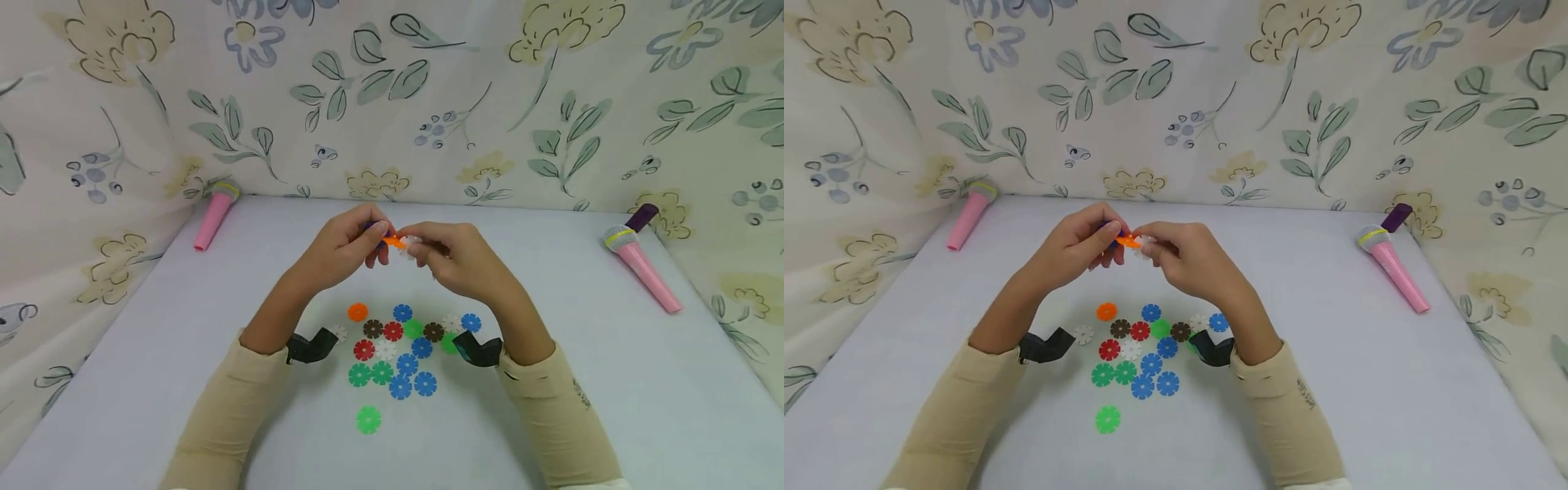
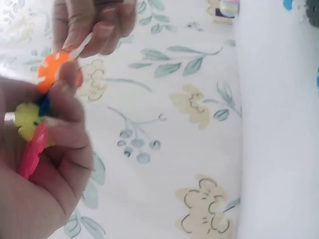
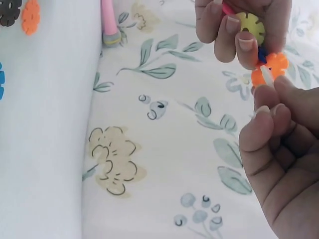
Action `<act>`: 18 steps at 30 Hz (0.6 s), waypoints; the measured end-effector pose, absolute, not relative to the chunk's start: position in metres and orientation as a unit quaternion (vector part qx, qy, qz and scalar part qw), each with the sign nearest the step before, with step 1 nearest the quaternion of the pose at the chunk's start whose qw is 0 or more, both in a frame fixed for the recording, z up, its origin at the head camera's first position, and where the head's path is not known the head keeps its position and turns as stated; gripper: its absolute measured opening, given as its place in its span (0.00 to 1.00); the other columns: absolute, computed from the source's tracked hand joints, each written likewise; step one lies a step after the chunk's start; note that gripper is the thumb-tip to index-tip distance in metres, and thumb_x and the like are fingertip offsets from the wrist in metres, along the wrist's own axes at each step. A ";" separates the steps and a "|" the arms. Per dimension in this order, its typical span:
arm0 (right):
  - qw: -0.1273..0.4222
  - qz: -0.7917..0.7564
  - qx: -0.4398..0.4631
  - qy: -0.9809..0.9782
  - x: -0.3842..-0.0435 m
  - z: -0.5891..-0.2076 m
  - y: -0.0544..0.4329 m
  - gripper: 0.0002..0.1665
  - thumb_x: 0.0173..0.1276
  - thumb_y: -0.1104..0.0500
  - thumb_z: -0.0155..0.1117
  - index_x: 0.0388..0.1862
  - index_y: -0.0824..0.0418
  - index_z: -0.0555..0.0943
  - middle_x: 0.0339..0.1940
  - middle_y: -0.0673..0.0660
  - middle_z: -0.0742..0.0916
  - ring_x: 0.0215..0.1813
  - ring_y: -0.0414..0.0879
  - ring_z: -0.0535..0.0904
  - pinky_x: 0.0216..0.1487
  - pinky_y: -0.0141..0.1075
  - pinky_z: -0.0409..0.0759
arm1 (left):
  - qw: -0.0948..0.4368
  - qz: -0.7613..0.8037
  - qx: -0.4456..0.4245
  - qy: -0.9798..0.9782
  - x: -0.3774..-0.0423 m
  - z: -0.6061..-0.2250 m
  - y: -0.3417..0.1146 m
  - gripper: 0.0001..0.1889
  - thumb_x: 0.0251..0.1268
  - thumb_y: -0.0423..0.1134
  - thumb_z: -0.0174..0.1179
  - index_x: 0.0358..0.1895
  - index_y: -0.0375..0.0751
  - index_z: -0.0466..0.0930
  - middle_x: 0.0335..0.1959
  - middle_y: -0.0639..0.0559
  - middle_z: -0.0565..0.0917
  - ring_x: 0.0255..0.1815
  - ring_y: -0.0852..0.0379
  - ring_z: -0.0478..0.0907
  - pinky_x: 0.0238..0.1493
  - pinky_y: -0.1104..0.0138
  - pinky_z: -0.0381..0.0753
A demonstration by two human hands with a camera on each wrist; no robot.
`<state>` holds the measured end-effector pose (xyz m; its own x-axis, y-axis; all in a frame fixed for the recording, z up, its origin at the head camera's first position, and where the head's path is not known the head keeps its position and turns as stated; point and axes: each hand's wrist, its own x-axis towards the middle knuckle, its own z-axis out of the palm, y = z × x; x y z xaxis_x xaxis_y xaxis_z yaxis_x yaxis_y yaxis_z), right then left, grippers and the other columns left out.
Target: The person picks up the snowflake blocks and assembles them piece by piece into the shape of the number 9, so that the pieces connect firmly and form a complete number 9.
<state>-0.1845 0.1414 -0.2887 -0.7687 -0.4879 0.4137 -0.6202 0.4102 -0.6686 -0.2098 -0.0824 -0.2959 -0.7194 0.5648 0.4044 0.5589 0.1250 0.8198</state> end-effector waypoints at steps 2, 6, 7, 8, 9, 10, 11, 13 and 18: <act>0.058 0.438 0.336 -0.832 -0.186 -0.289 0.143 0.14 0.73 0.68 0.61 0.55 0.64 0.84 0.32 0.52 0.84 0.30 0.46 0.78 0.29 0.36 0.77 | 0.016 0.529 0.374 0.762 -0.212 -0.294 -0.085 0.04 0.77 0.34 0.54 0.46 0.36 0.74 0.30 0.47 0.81 0.28 0.47 0.77 0.30 0.62 0.80; 0.011 0.456 0.354 -0.816 -0.192 -0.294 0.145 0.21 0.73 0.63 0.64 0.63 0.63 0.79 0.31 0.52 0.83 0.28 0.46 0.79 0.30 0.38 0.81 | 0.024 0.492 0.359 0.793 -0.214 -0.291 -0.091 0.12 0.67 0.39 0.67 0.49 0.43 0.78 0.38 0.50 0.80 0.36 0.50 0.78 0.34 0.59 0.83; -0.009 0.465 0.359 -0.809 -0.194 -0.296 0.145 0.23 0.72 0.63 0.65 0.65 0.62 0.77 0.32 0.53 0.84 0.30 0.47 0.80 0.31 0.39 0.82 | 0.021 0.487 0.356 0.797 -0.214 -0.289 -0.093 0.14 0.64 0.40 0.69 0.49 0.44 0.78 0.41 0.50 0.80 0.38 0.50 0.78 0.35 0.59 0.83; -0.032 0.471 0.364 -0.803 -0.197 -0.298 0.146 0.24 0.72 0.62 0.65 0.65 0.62 0.76 0.34 0.53 0.84 0.32 0.47 0.81 0.33 0.40 0.83 | 0.016 0.486 0.355 0.799 -0.214 -0.288 -0.095 0.15 0.62 0.41 0.71 0.49 0.44 0.79 0.43 0.51 0.79 0.40 0.50 0.78 0.36 0.59 0.84; -0.056 0.476 0.367 -0.798 -0.200 -0.301 0.146 0.23 0.71 0.62 0.66 0.64 0.62 0.76 0.36 0.53 0.85 0.35 0.47 0.82 0.36 0.41 0.84 | 0.012 0.490 0.353 0.797 -0.214 -0.287 -0.097 0.16 0.61 0.41 0.72 0.50 0.44 0.79 0.44 0.50 0.79 0.41 0.50 0.77 0.37 0.59 0.84; -0.078 0.473 0.367 -0.797 -0.202 -0.304 0.145 0.23 0.71 0.62 0.66 0.63 0.62 0.76 0.39 0.53 0.85 0.38 0.47 0.82 0.39 0.41 0.84 | 0.007 0.497 0.353 0.793 -0.214 -0.286 -0.098 0.16 0.60 0.40 0.73 0.49 0.44 0.80 0.45 0.50 0.79 0.42 0.49 0.78 0.38 0.59 0.84; -0.098 0.463 0.368 -0.800 -0.204 -0.308 0.143 0.22 0.71 0.62 0.66 0.62 0.62 0.76 0.42 0.54 0.85 0.41 0.47 0.83 0.41 0.42 0.84 | 0.000 0.506 0.352 0.787 -0.213 -0.286 -0.100 0.16 0.60 0.39 0.72 0.49 0.44 0.80 0.45 0.50 0.79 0.42 0.49 0.78 0.38 0.59 0.84; -0.134 0.418 0.370 -0.819 -0.205 -0.316 0.136 0.21 0.72 0.60 0.66 0.61 0.60 0.77 0.49 0.53 0.85 0.49 0.47 0.82 0.47 0.42 0.83 | -0.017 0.523 0.354 0.776 -0.213 -0.285 -0.101 0.14 0.61 0.37 0.72 0.48 0.42 0.80 0.46 0.49 0.79 0.42 0.49 0.78 0.37 0.60 0.84; -0.229 0.271 0.390 -0.850 -0.196 -0.339 0.107 0.29 0.75 0.53 0.61 0.73 0.56 0.72 0.69 0.50 0.77 0.72 0.48 0.69 0.67 0.44 0.71 | -0.051 0.549 0.357 0.754 -0.215 -0.290 -0.098 0.11 0.61 0.34 0.71 0.45 0.41 0.82 0.43 0.50 0.81 0.38 0.50 0.77 0.35 0.63 0.82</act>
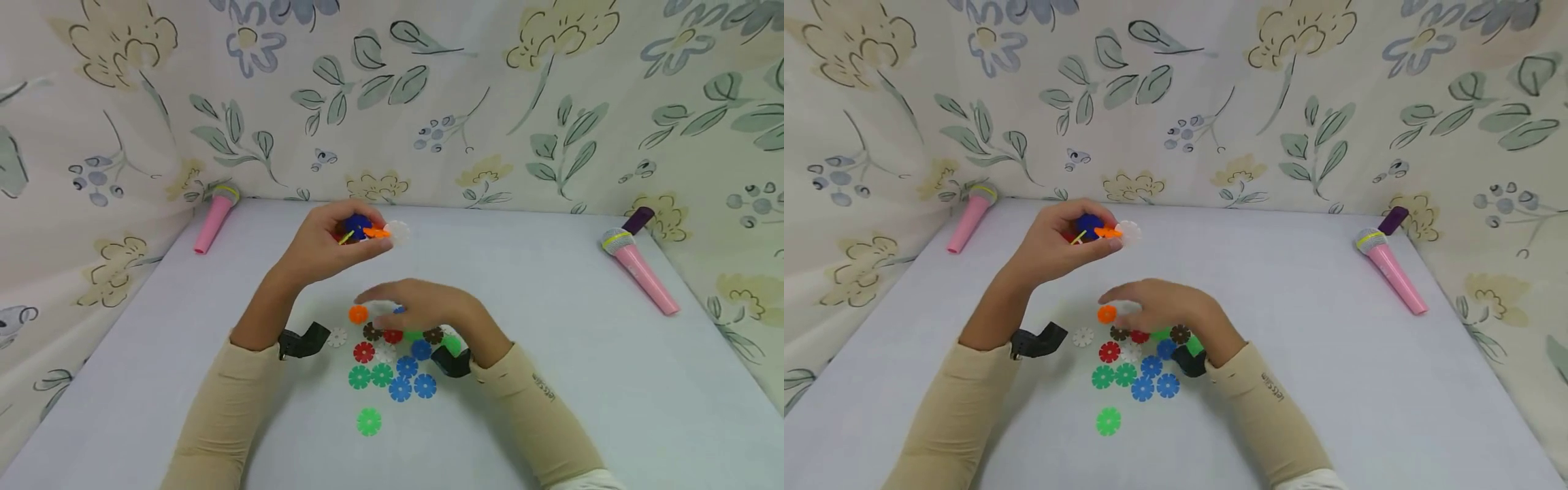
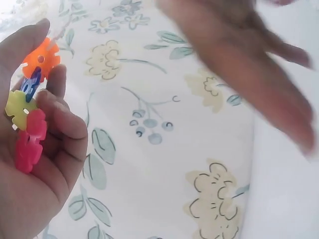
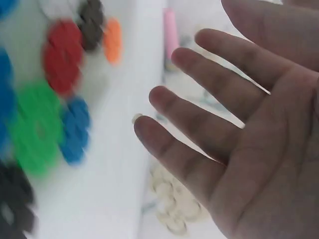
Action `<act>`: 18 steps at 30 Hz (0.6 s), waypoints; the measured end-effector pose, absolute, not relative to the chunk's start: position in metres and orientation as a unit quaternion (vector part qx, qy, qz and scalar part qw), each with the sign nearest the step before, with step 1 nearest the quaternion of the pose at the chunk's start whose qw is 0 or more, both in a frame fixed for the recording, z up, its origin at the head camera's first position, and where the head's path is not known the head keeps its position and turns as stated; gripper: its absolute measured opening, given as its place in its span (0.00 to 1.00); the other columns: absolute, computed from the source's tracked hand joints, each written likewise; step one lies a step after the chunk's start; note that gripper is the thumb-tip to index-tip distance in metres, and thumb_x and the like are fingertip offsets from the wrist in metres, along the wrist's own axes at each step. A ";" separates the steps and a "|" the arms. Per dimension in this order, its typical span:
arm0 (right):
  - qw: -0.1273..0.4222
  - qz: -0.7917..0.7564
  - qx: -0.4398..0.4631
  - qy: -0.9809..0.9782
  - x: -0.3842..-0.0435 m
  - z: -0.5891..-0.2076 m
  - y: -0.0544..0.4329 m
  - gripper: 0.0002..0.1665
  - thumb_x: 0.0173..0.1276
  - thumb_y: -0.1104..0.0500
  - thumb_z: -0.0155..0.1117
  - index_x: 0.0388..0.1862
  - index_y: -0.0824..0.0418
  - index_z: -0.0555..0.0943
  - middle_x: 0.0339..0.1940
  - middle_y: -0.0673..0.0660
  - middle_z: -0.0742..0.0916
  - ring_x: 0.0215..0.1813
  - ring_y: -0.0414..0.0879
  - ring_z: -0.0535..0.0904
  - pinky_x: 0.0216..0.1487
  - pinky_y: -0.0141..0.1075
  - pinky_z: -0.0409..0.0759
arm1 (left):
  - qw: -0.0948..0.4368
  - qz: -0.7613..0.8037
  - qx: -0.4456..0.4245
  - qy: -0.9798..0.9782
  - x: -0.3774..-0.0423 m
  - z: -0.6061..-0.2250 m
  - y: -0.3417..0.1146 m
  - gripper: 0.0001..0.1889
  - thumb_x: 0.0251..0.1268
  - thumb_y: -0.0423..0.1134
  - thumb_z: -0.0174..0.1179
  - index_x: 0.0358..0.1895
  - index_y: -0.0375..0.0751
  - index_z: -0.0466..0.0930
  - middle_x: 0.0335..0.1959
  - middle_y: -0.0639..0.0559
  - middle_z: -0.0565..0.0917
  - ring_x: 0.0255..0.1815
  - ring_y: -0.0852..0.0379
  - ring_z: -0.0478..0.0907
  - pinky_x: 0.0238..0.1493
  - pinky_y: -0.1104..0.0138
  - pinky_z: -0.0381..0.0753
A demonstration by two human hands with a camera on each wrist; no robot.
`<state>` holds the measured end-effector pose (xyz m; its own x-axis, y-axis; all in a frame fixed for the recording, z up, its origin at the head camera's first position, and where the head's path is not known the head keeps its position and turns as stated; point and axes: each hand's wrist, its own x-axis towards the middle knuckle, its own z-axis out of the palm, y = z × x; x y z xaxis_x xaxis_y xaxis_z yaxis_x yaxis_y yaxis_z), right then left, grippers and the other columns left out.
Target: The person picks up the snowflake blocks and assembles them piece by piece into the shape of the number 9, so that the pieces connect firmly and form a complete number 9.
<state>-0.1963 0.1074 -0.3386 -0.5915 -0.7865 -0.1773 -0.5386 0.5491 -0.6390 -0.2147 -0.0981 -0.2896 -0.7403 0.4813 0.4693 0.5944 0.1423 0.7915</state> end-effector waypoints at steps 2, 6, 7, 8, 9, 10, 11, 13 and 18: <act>0.267 -0.234 -0.398 0.846 -0.192 -0.348 0.096 0.30 0.77 0.53 0.59 0.75 0.56 0.69 0.74 0.51 0.72 0.78 0.49 0.59 0.72 0.44 0.63 | 0.059 -0.554 -0.358 -0.749 -0.216 -0.292 -0.097 0.10 0.60 0.34 0.71 0.44 0.41 0.83 0.42 0.50 0.81 0.36 0.50 0.76 0.33 0.64 0.81; 0.285 -0.176 -0.386 0.859 -0.188 -0.359 0.083 0.31 0.78 0.52 0.58 0.76 0.56 0.68 0.76 0.53 0.70 0.80 0.53 0.53 0.74 0.45 0.59 | 0.066 -0.554 -0.365 -0.745 -0.217 -0.294 -0.093 0.10 0.61 0.34 0.70 0.44 0.40 0.83 0.41 0.51 0.82 0.35 0.51 0.76 0.33 0.63 0.80; 0.278 -0.161 -0.379 0.868 -0.187 -0.360 0.083 0.30 0.77 0.52 0.58 0.75 0.56 0.69 0.76 0.53 0.70 0.80 0.53 0.54 0.74 0.45 0.59 | 0.067 -0.552 -0.365 -0.747 -0.217 -0.294 -0.093 0.10 0.61 0.34 0.70 0.45 0.40 0.83 0.41 0.51 0.82 0.36 0.51 0.77 0.34 0.62 0.80; 0.271 -0.147 -0.372 0.876 -0.188 -0.361 0.083 0.30 0.77 0.53 0.59 0.75 0.56 0.69 0.76 0.54 0.70 0.80 0.54 0.55 0.74 0.46 0.59 | 0.067 -0.549 -0.366 -0.748 -0.217 -0.294 -0.092 0.10 0.62 0.34 0.69 0.45 0.40 0.83 0.42 0.51 0.82 0.37 0.52 0.77 0.36 0.62 0.81; 0.263 -0.134 -0.363 0.884 -0.188 -0.360 0.084 0.30 0.77 0.53 0.59 0.75 0.55 0.70 0.76 0.54 0.70 0.79 0.54 0.55 0.74 0.46 0.59 | 0.067 -0.546 -0.366 -0.751 -0.217 -0.294 -0.091 0.10 0.63 0.35 0.69 0.46 0.40 0.83 0.43 0.51 0.82 0.39 0.52 0.78 0.38 0.61 0.82; 0.255 -0.125 -0.354 0.891 -0.189 -0.360 0.085 0.29 0.77 0.53 0.59 0.75 0.55 0.70 0.76 0.54 0.70 0.79 0.55 0.56 0.74 0.47 0.58 | 0.068 -0.540 -0.365 -0.755 -0.216 -0.294 -0.091 0.11 0.63 0.35 0.68 0.47 0.40 0.83 0.45 0.51 0.82 0.41 0.52 0.78 0.39 0.61 0.82; 0.248 -0.117 -0.347 0.897 -0.189 -0.360 0.086 0.30 0.77 0.53 0.59 0.75 0.53 0.70 0.76 0.54 0.69 0.79 0.56 0.56 0.74 0.48 0.58 | 0.068 -0.536 -0.365 -0.758 -0.216 -0.294 -0.090 0.11 0.64 0.36 0.68 0.48 0.40 0.83 0.46 0.51 0.82 0.43 0.53 0.78 0.41 0.60 0.83; 0.236 -0.108 -0.346 0.902 -0.189 -0.360 0.086 0.30 0.76 0.52 0.60 0.75 0.52 0.70 0.78 0.52 0.66 0.79 0.58 0.54 0.74 0.49 0.57 | 0.067 -0.530 -0.364 -0.763 -0.216 -0.294 -0.090 0.11 0.65 0.36 0.67 0.49 0.40 0.83 0.48 0.51 0.82 0.45 0.53 0.78 0.43 0.59 0.83; 0.247 -0.118 -0.380 0.884 -0.186 -0.363 0.078 0.29 0.78 0.51 0.57 0.76 0.47 0.69 0.79 0.49 0.63 0.81 0.60 0.47 0.74 0.49 0.57 | 0.063 -0.526 -0.365 -0.765 -0.214 -0.293 -0.092 0.11 0.66 0.36 0.66 0.49 0.40 0.83 0.48 0.52 0.82 0.44 0.54 0.78 0.43 0.55 0.82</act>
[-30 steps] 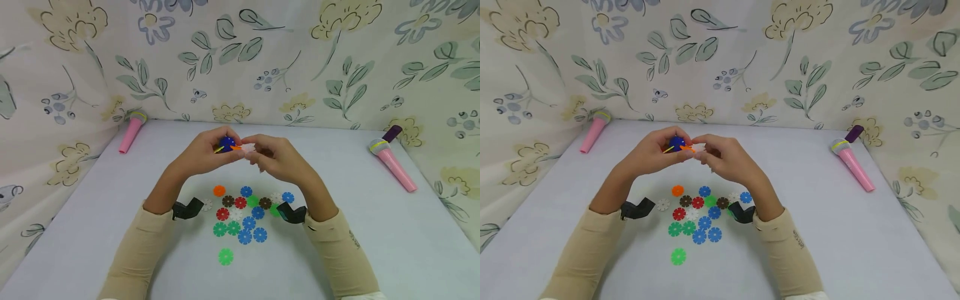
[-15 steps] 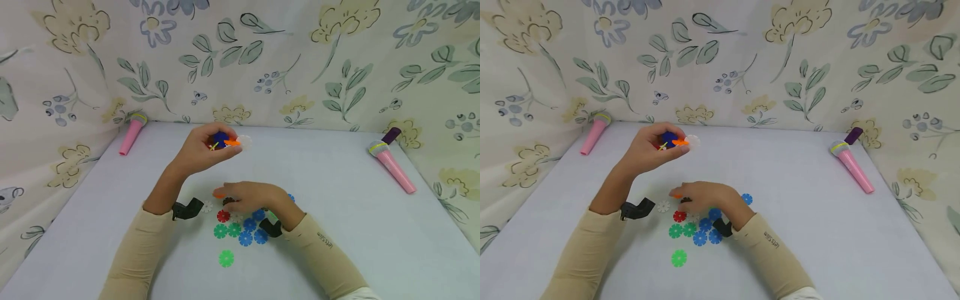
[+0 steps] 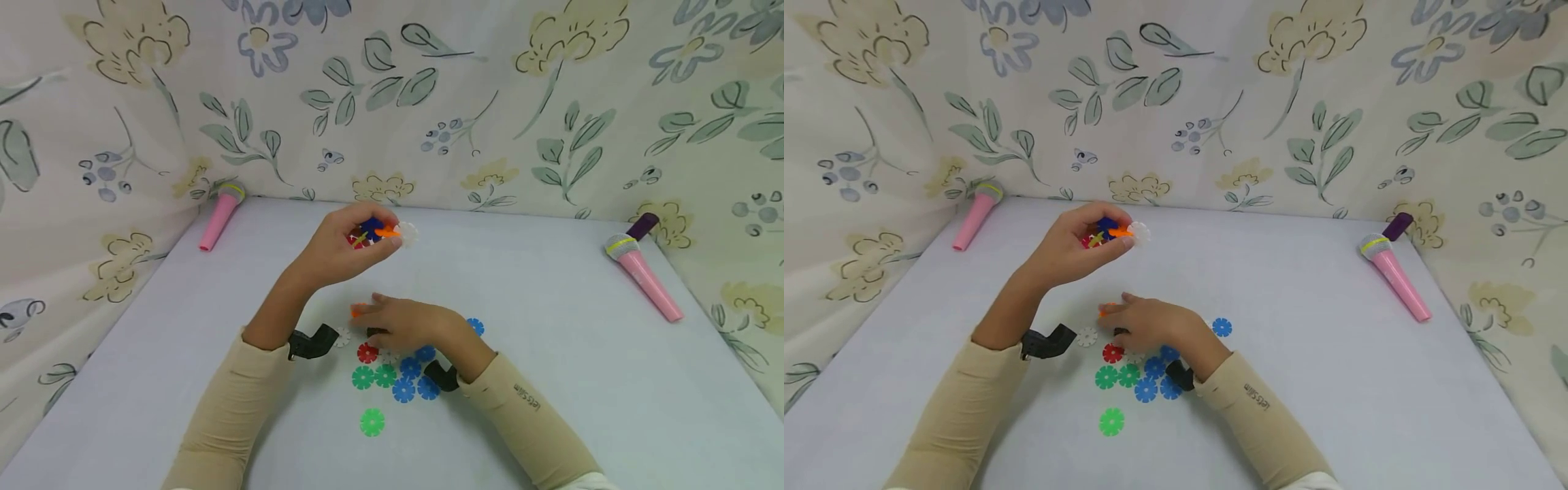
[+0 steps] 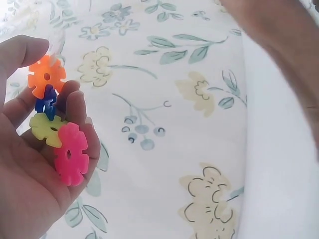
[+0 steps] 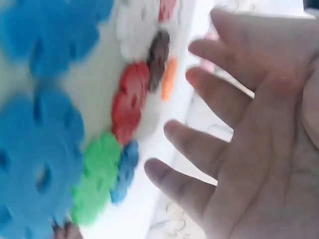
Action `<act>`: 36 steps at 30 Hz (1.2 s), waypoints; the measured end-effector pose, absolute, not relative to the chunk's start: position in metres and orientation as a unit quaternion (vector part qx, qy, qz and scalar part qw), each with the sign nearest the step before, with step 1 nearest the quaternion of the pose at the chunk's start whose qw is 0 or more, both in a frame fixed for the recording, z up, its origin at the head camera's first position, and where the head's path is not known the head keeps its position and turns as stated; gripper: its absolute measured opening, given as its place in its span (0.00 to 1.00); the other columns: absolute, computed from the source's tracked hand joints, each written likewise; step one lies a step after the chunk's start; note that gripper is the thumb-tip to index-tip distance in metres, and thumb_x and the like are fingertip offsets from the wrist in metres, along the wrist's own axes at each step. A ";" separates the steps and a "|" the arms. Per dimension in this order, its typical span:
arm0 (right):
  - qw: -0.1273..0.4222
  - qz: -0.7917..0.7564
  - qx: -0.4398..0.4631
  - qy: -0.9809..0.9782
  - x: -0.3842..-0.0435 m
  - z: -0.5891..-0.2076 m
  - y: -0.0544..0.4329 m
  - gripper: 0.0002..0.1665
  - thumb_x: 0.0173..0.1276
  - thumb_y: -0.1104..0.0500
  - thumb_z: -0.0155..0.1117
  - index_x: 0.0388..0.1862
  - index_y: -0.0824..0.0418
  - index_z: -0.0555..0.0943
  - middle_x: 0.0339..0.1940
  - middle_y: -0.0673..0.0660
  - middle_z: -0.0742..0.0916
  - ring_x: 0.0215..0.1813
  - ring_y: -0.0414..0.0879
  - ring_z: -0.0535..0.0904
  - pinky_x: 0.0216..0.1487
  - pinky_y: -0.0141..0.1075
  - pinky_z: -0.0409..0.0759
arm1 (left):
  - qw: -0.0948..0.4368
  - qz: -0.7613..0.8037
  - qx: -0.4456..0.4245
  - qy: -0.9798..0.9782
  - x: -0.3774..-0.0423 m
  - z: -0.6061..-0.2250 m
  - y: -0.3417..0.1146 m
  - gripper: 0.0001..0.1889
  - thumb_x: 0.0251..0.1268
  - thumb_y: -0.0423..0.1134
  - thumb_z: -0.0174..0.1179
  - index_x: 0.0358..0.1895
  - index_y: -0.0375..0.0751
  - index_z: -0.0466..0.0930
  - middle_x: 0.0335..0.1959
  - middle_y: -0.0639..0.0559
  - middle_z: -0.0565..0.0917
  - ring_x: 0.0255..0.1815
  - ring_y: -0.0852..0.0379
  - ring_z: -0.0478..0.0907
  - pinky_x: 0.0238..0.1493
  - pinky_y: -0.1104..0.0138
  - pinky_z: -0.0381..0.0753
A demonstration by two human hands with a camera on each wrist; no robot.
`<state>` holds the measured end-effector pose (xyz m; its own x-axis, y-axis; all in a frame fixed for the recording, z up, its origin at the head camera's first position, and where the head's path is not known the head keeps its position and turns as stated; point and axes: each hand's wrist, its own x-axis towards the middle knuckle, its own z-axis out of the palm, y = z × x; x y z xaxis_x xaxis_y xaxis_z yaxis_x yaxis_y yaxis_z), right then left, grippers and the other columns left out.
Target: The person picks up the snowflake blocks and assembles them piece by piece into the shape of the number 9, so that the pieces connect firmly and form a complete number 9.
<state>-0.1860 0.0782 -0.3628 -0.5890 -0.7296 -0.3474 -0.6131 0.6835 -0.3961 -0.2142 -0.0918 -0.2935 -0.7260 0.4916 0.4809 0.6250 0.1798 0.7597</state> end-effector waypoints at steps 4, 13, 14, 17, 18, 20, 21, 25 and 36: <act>0.238 -0.081 -0.378 0.891 -0.187 -0.365 0.076 0.29 0.79 0.47 0.55 0.76 0.47 0.69 0.78 0.48 0.66 0.80 0.58 0.51 0.75 0.49 0.55 | 0.057 -0.526 -0.369 -0.764 -0.215 -0.293 -0.091 0.10 0.66 0.36 0.66 0.48 0.41 0.83 0.46 0.53 0.82 0.41 0.54 0.78 0.40 0.55 0.81; 0.160 -0.041 -0.245 0.955 -0.208 -0.359 0.109 0.13 0.72 0.57 0.64 0.53 0.56 0.84 0.49 0.53 0.84 0.47 0.49 0.80 0.54 0.44 0.80 | 0.052 -0.508 -0.356 -0.782 -0.215 -0.293 -0.089 0.12 0.67 0.37 0.66 0.52 0.41 0.81 0.51 0.52 0.81 0.48 0.55 0.77 0.45 0.57 0.83; 0.155 -0.036 -0.228 0.961 -0.212 -0.359 0.116 0.13 0.72 0.58 0.64 0.53 0.57 0.84 0.46 0.53 0.83 0.43 0.48 0.79 0.51 0.43 0.82 | 0.050 -0.507 -0.353 -0.784 -0.215 -0.293 -0.089 0.13 0.67 0.37 0.66 0.52 0.40 0.81 0.51 0.51 0.81 0.49 0.54 0.76 0.46 0.57 0.83; 0.138 -0.035 -0.190 0.971 -0.221 -0.360 0.135 0.14 0.73 0.61 0.61 0.54 0.62 0.84 0.46 0.57 0.84 0.43 0.51 0.79 0.52 0.46 0.81 | 0.046 -0.508 -0.348 -0.787 -0.214 -0.292 -0.087 0.13 0.68 0.36 0.65 0.53 0.39 0.80 0.53 0.51 0.80 0.52 0.54 0.76 0.48 0.58 0.82; 0.133 -0.045 -0.179 0.974 -0.224 -0.360 0.141 0.14 0.73 0.62 0.60 0.54 0.63 0.84 0.48 0.59 0.85 0.45 0.53 0.80 0.54 0.47 0.80 | 0.044 -0.509 -0.348 -0.786 -0.213 -0.292 -0.087 0.13 0.68 0.35 0.65 0.53 0.39 0.80 0.52 0.50 0.80 0.52 0.54 0.76 0.49 0.58 0.82; 0.132 -0.076 -0.165 0.974 -0.228 -0.361 0.153 0.13 0.73 0.65 0.56 0.53 0.65 0.83 0.50 0.61 0.84 0.48 0.54 0.79 0.55 0.48 0.78 | 0.039 -0.517 -0.348 -0.781 -0.213 -0.292 -0.087 0.12 0.68 0.34 0.64 0.52 0.38 0.79 0.51 0.50 0.80 0.51 0.53 0.76 0.49 0.57 0.81; 0.137 -0.092 -0.160 0.973 -0.229 -0.361 0.159 0.12 0.71 0.67 0.57 0.51 0.66 0.82 0.48 0.61 0.84 0.48 0.55 0.78 0.54 0.48 0.78 | 0.039 -0.520 -0.349 -0.779 -0.212 -0.292 -0.086 0.11 0.68 0.33 0.63 0.51 0.38 0.78 0.49 0.49 0.80 0.49 0.53 0.76 0.49 0.57 0.81; 0.173 -0.137 -0.135 0.966 -0.233 -0.363 0.176 0.07 0.62 0.72 0.61 0.38 0.64 0.81 0.36 0.59 0.82 0.39 0.53 0.75 0.39 0.44 0.76 | 0.041 -0.530 -0.348 -0.772 -0.213 -0.293 -0.086 0.09 0.68 0.32 0.62 0.48 0.38 0.76 0.44 0.49 0.80 0.44 0.52 0.77 0.46 0.57 0.80; 0.246 -0.146 -0.088 0.954 -0.234 -0.357 0.195 0.15 0.58 0.61 0.75 0.40 0.59 0.79 0.38 0.57 0.81 0.42 0.53 0.75 0.40 0.45 0.74 | 0.023 -0.548 -0.308 -0.777 -0.217 -0.296 -0.085 0.07 0.72 0.38 0.61 0.46 0.40 0.77 0.43 0.50 0.83 0.43 0.54 0.82 0.44 0.59 0.83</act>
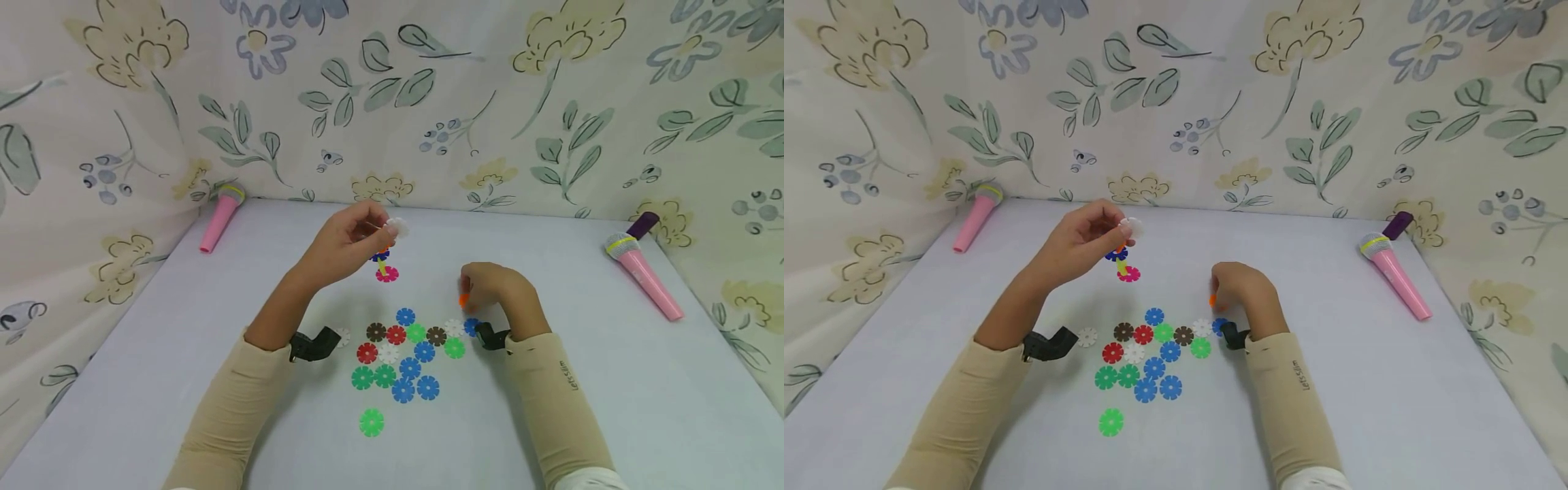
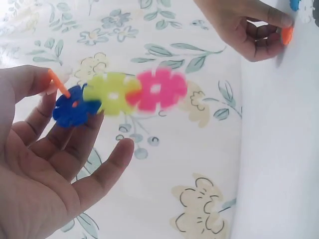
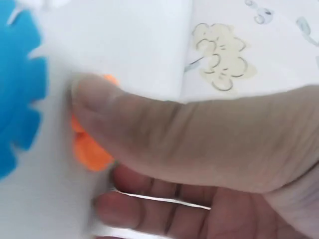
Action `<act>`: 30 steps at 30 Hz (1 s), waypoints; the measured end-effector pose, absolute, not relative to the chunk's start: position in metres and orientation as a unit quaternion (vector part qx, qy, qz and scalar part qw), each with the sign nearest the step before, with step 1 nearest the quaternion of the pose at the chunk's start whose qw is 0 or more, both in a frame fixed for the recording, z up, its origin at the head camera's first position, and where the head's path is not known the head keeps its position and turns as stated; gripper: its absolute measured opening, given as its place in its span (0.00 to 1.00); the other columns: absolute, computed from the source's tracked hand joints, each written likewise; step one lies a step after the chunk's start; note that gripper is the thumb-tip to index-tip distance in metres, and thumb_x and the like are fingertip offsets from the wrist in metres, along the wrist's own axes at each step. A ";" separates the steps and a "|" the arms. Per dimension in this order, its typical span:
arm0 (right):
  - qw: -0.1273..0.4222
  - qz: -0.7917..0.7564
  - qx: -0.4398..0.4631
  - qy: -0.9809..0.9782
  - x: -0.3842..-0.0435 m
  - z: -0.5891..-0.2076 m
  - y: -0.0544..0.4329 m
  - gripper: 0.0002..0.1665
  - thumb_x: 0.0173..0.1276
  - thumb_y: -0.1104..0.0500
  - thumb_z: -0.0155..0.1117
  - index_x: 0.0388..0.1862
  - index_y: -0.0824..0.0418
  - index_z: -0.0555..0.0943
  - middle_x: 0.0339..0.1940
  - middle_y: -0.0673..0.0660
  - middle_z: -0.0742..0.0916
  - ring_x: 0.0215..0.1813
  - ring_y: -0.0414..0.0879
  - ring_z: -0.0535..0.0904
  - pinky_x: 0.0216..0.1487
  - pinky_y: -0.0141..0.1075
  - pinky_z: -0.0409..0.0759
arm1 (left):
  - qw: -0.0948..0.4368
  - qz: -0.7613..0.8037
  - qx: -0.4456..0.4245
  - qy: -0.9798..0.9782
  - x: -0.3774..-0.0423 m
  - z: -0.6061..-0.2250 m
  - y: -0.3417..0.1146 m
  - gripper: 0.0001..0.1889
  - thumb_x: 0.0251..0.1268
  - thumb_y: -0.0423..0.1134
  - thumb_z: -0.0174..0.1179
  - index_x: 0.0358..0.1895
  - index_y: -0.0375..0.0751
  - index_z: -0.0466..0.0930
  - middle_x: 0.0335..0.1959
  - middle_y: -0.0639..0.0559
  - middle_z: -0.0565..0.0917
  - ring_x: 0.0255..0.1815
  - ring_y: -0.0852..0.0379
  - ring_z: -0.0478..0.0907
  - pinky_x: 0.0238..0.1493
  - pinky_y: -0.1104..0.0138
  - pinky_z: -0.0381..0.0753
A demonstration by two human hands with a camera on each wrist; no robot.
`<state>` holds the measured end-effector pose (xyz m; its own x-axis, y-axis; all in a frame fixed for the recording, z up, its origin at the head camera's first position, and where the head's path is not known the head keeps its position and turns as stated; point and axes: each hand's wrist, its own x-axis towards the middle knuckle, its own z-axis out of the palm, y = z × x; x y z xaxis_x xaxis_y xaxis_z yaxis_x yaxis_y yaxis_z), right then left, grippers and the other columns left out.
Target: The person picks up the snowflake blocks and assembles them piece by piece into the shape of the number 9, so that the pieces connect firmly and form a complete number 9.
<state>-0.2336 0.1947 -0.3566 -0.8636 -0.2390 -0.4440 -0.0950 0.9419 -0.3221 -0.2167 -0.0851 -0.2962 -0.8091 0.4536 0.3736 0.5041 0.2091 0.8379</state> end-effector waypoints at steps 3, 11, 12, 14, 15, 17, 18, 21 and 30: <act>0.253 -0.139 -0.079 0.954 -0.233 -0.353 0.196 0.13 0.57 0.64 0.74 0.38 0.59 0.79 0.37 0.57 0.81 0.41 0.53 0.75 0.39 0.44 0.74 | 0.027 -0.546 -0.305 -0.780 -0.217 -0.296 -0.085 0.07 0.72 0.38 0.61 0.45 0.39 0.79 0.41 0.50 0.83 0.43 0.54 0.82 0.45 0.58 0.83; 0.195 -0.290 -0.140 0.926 -0.223 -0.326 0.203 0.05 0.71 0.65 0.61 0.43 0.64 0.74 0.30 0.60 0.85 0.30 0.54 0.82 0.35 0.43 0.82 | 0.026 -0.526 -0.299 -0.796 -0.216 -0.299 -0.084 0.07 0.72 0.39 0.62 0.46 0.39 0.80 0.40 0.51 0.84 0.45 0.55 0.80 0.47 0.59 0.82; 0.172 -0.323 -0.154 0.918 -0.221 -0.321 0.203 0.05 0.73 0.64 0.60 0.44 0.64 0.74 0.30 0.60 0.85 0.30 0.55 0.82 0.35 0.44 0.83 | 0.024 -0.524 -0.300 -0.797 -0.216 -0.299 -0.084 0.08 0.72 0.38 0.62 0.47 0.39 0.80 0.40 0.51 0.84 0.45 0.55 0.80 0.47 0.60 0.82; 0.119 -0.388 -0.180 0.896 -0.216 -0.311 0.201 0.07 0.74 0.64 0.61 0.47 0.64 0.75 0.31 0.60 0.84 0.31 0.55 0.81 0.35 0.44 0.83 | 0.022 -0.519 -0.308 -0.797 -0.216 -0.299 -0.083 0.08 0.73 0.38 0.60 0.48 0.39 0.80 0.42 0.50 0.83 0.46 0.55 0.80 0.49 0.59 0.82; 0.095 -0.418 -0.193 0.883 -0.214 -0.307 0.199 0.08 0.74 0.63 0.61 0.49 0.63 0.76 0.32 0.60 0.84 0.31 0.55 0.81 0.35 0.44 0.83 | 0.021 -0.515 -0.315 -0.797 -0.216 -0.300 -0.082 0.08 0.73 0.37 0.60 0.49 0.39 0.79 0.42 0.50 0.83 0.47 0.55 0.80 0.49 0.59 0.82; 0.059 -0.471 -0.218 0.853 -0.209 -0.300 0.195 0.10 0.74 0.64 0.61 0.52 0.63 0.76 0.33 0.62 0.83 0.29 0.55 0.79 0.34 0.41 0.83 | 0.020 -0.506 -0.331 -0.796 -0.215 -0.300 -0.080 0.07 0.74 0.37 0.59 0.49 0.39 0.79 0.43 0.50 0.83 0.48 0.55 0.79 0.50 0.58 0.81; 0.049 -0.494 -0.227 0.838 -0.207 -0.297 0.193 0.12 0.74 0.64 0.61 0.53 0.63 0.76 0.33 0.63 0.83 0.28 0.56 0.78 0.32 0.40 0.82 | 0.021 -0.501 -0.339 -0.796 -0.215 -0.300 -0.080 0.07 0.74 0.36 0.58 0.49 0.39 0.79 0.43 0.50 0.83 0.48 0.55 0.79 0.51 0.58 0.81; 0.032 -0.541 -0.248 0.803 -0.201 -0.292 0.187 0.13 0.73 0.65 0.63 0.54 0.63 0.75 0.31 0.65 0.83 0.24 0.55 0.76 0.27 0.38 0.81 | 0.025 -0.480 -0.363 -0.798 -0.213 -0.299 -0.077 0.06 0.74 0.35 0.58 0.48 0.39 0.79 0.42 0.52 0.83 0.47 0.56 0.79 0.52 0.58 0.80; 0.039 -0.572 -0.291 0.766 -0.192 -0.286 0.172 0.10 0.72 0.69 0.61 0.50 0.66 0.74 0.25 0.64 0.81 0.19 0.53 0.71 0.21 0.36 0.76 | 0.042 -0.435 -0.406 -0.802 -0.203 -0.295 -0.072 0.05 0.73 0.37 0.59 0.46 0.41 0.79 0.39 0.54 0.83 0.46 0.60 0.81 0.55 0.57 0.79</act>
